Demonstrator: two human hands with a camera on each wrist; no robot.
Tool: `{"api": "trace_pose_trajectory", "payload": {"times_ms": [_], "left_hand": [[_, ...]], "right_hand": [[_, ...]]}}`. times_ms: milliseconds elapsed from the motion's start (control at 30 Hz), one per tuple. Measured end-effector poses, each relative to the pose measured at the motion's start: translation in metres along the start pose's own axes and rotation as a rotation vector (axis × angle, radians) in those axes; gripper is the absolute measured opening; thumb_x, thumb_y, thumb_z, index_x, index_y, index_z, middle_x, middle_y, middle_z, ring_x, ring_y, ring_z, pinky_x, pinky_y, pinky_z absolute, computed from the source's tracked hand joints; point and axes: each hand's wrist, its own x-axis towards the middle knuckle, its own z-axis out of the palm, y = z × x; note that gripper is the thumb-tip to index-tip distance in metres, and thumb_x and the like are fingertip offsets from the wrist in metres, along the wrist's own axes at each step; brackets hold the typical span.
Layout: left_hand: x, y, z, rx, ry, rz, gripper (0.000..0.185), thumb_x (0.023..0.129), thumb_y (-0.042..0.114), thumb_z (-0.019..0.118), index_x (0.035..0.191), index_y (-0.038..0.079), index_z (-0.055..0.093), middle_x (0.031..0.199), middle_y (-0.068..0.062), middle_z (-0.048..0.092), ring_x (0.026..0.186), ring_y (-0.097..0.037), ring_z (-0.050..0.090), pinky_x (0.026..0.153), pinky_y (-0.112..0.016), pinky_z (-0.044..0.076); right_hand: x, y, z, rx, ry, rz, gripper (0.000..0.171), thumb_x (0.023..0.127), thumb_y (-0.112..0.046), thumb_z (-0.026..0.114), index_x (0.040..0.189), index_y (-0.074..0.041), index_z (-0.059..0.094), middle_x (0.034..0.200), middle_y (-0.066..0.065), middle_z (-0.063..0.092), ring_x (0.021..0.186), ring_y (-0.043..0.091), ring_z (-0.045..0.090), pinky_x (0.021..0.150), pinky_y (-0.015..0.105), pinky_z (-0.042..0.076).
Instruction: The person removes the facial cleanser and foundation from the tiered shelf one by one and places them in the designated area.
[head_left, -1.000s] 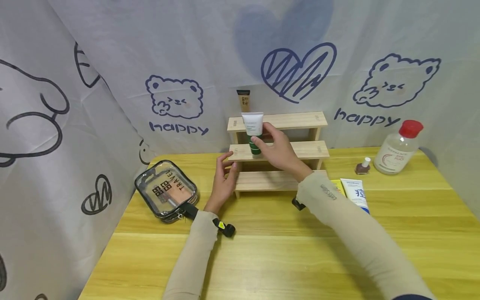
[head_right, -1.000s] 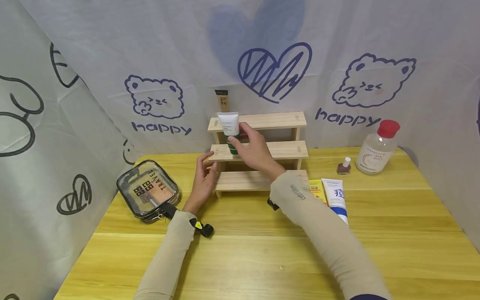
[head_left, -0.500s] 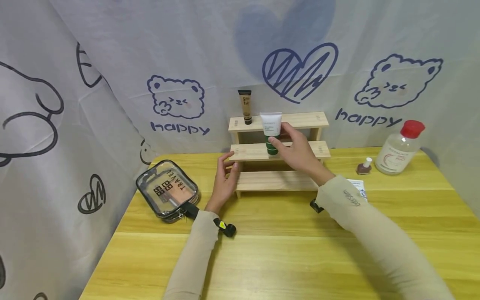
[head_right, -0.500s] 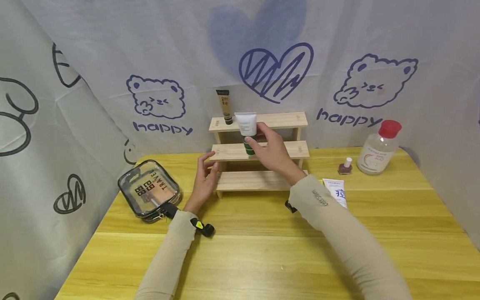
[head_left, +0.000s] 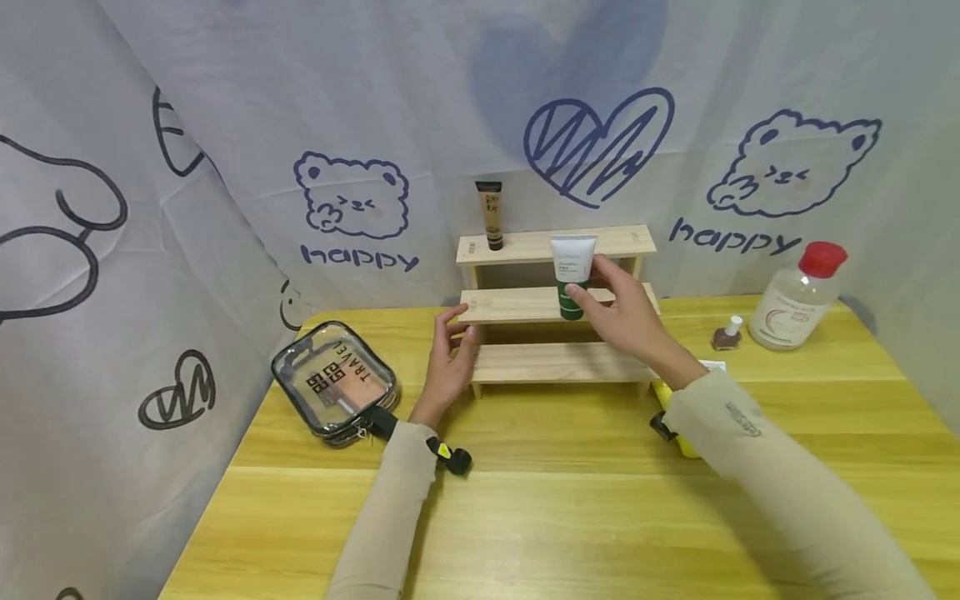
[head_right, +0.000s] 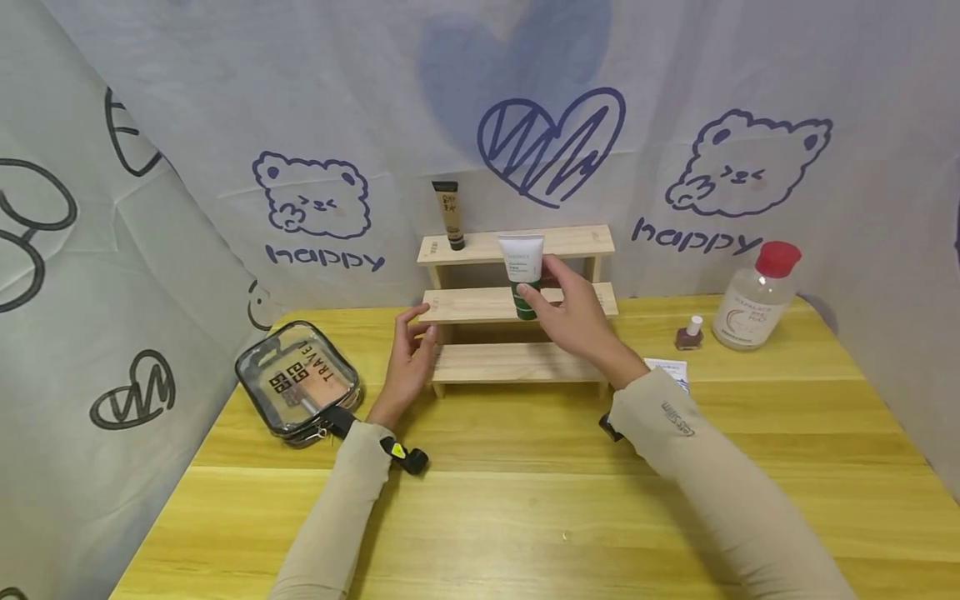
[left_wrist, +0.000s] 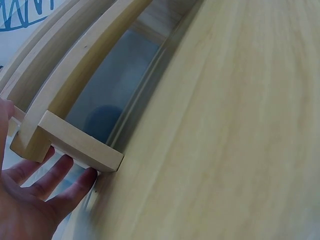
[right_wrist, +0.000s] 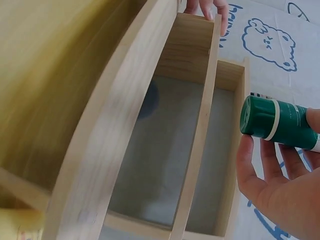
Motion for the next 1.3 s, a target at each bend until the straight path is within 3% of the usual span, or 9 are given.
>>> {"api": "trace_pose_trajectory", "payload": {"times_ms": [267,500,933,1167,1300], "left_hand": [[0.0,-0.001,0.0,0.035,-0.015,-0.016,0.043,0.117,0.024,0.053,0.159,0.022,0.042,0.143,-0.027,0.06,0.129,-0.046,0.064,0.106,-0.055,0.052],[-0.001,0.0,-0.001,0.056,-0.019,-0.032,0.044,0.118,0.028,0.052,0.16,0.026,0.04,0.144,-0.025,0.059,0.13,-0.042,0.064,0.108,-0.056,0.053],[0.0,0.0,-0.002,0.05,-0.021,-0.02,0.045,0.117,0.026,0.052,0.16,0.023,0.041,0.145,-0.025,0.06,0.132,-0.043,0.063,0.109,-0.058,0.052],[0.0,0.001,-0.002,0.054,-0.025,-0.024,0.044,0.118,0.027,0.051,0.161,0.024,0.04,0.145,-0.025,0.06,0.133,-0.043,0.062,0.11,-0.056,0.051],[-0.001,0.0,-0.002,0.044,-0.024,-0.029,0.044,0.118,0.026,0.051,0.161,0.024,0.04,0.145,-0.025,0.059,0.134,-0.042,0.062,0.11,-0.054,0.051]], "right_hand": [[-0.015,0.005,-0.016,-0.003,-0.016,0.015,0.044,0.112,-0.023,0.064,0.152,-0.007,0.054,0.145,0.023,0.066,0.138,0.043,0.063,0.111,0.064,0.055],[-0.024,0.005,-0.031,-0.01,-0.002,0.021,0.048,0.113,-0.023,0.062,0.157,-0.007,0.05,0.145,0.024,0.065,0.139,0.043,0.061,0.114,0.067,0.051],[-0.053,0.015,-0.061,-0.064,0.057,0.086,0.055,0.115,-0.033,0.058,0.162,-0.008,0.045,0.15,0.025,0.061,0.146,0.05,0.055,0.114,0.077,0.045],[-0.066,0.025,-0.071,-0.087,0.066,0.071,0.053,0.115,-0.026,0.059,0.162,-0.006,0.045,0.153,0.025,0.058,0.142,0.051,0.056,0.111,0.077,0.047],[-0.073,0.032,-0.077,-0.104,0.058,0.111,0.054,0.115,-0.029,0.058,0.163,-0.007,0.043,0.159,0.026,0.055,0.148,0.054,0.051,0.112,0.079,0.044]]}}
